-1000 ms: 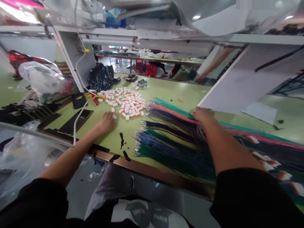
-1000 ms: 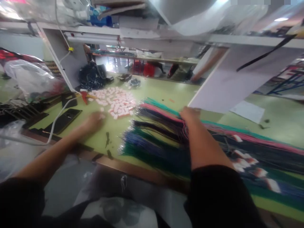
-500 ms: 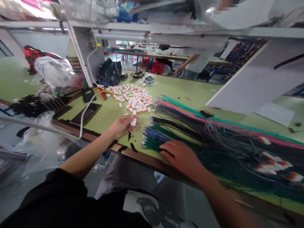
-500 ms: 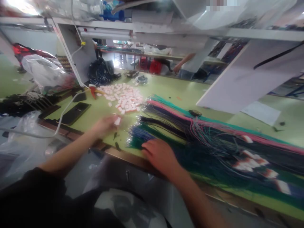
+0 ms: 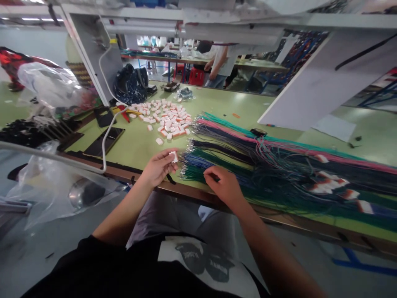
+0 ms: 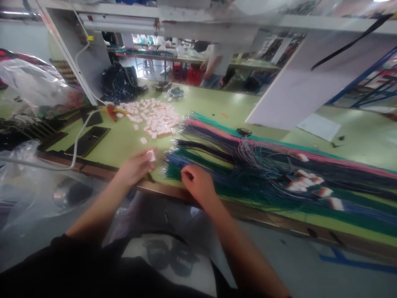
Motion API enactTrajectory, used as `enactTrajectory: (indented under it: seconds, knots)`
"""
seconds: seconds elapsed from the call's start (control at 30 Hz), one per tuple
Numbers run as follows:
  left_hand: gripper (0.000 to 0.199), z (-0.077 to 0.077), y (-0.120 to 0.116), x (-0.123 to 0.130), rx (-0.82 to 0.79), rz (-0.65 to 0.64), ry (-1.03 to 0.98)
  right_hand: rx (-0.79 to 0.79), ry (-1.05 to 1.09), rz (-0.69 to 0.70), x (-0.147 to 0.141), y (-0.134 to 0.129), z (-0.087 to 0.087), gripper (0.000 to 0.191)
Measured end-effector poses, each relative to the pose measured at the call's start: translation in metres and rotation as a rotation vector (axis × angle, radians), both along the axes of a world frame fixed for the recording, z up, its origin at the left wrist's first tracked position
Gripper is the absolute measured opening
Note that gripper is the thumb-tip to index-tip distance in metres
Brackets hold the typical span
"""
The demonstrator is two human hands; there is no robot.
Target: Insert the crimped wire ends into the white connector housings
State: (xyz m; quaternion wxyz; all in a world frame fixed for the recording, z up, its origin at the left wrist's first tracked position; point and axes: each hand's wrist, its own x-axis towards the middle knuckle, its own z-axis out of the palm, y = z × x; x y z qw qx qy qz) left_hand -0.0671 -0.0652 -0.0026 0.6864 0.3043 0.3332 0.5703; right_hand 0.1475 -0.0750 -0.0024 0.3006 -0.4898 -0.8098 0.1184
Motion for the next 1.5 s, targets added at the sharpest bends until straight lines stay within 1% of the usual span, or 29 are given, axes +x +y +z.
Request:
enactTrajectory:
  seconds: [0.1,0.2,0.27,0.37,0.47,0.57,0.77,0.93,1.13,1.23,1.37,1.5]
  knots:
    - [0.022,-0.005,-0.008,0.006,0.023,0.014,0.027,-0.046,0.129,-0.041,-0.002,-0.001,0.003,0.007]
    - [0.032,-0.009,-0.015,0.016,0.041,-0.019,0.057,-0.051,0.198,-0.003,-0.008,-0.005,0.007,0.010]
    - [0.038,-0.011,-0.018,0.023,0.057,-0.047,0.052,0.006,0.199,0.051,-0.014,-0.008,0.009,0.013]
    - [0.039,-0.013,-0.019,0.030,0.082,-0.079,0.023,0.118,0.174,0.106,-0.020,-0.013,0.011,0.013]
    - [0.037,-0.013,-0.020,0.031,0.099,-0.102,0.003,0.184,0.162,0.108,-0.022,-0.017,0.014,0.013]
    - [0.036,-0.011,-0.021,0.030,0.101,-0.117,0.001,0.204,0.149,0.076,-0.022,-0.019,0.015,0.013]
    - [0.035,-0.008,-0.024,0.030,0.123,-0.129,0.020,0.187,0.089,0.014,-0.020,-0.021,0.016,0.016]
    - [0.029,-0.009,-0.025,0.029,0.168,-0.129,0.077,0.162,0.061,0.022,-0.020,-0.022,0.016,0.018]
    - [0.029,-0.011,-0.026,0.029,0.253,-0.106,0.163,0.105,0.032,0.032,-0.019,-0.023,0.017,0.020]
    - [0.026,-0.009,-0.027,0.029,0.303,-0.078,0.222,0.071,0.054,0.041,-0.019,-0.023,0.018,0.020]
    - [0.020,-0.006,-0.028,0.030,0.333,-0.056,0.306,0.022,0.136,0.086,-0.019,-0.022,0.019,0.019]
    - [0.022,-0.007,-0.028,0.031,0.343,-0.040,0.318,0.027,0.157,0.098,-0.019,-0.022,0.016,0.018]
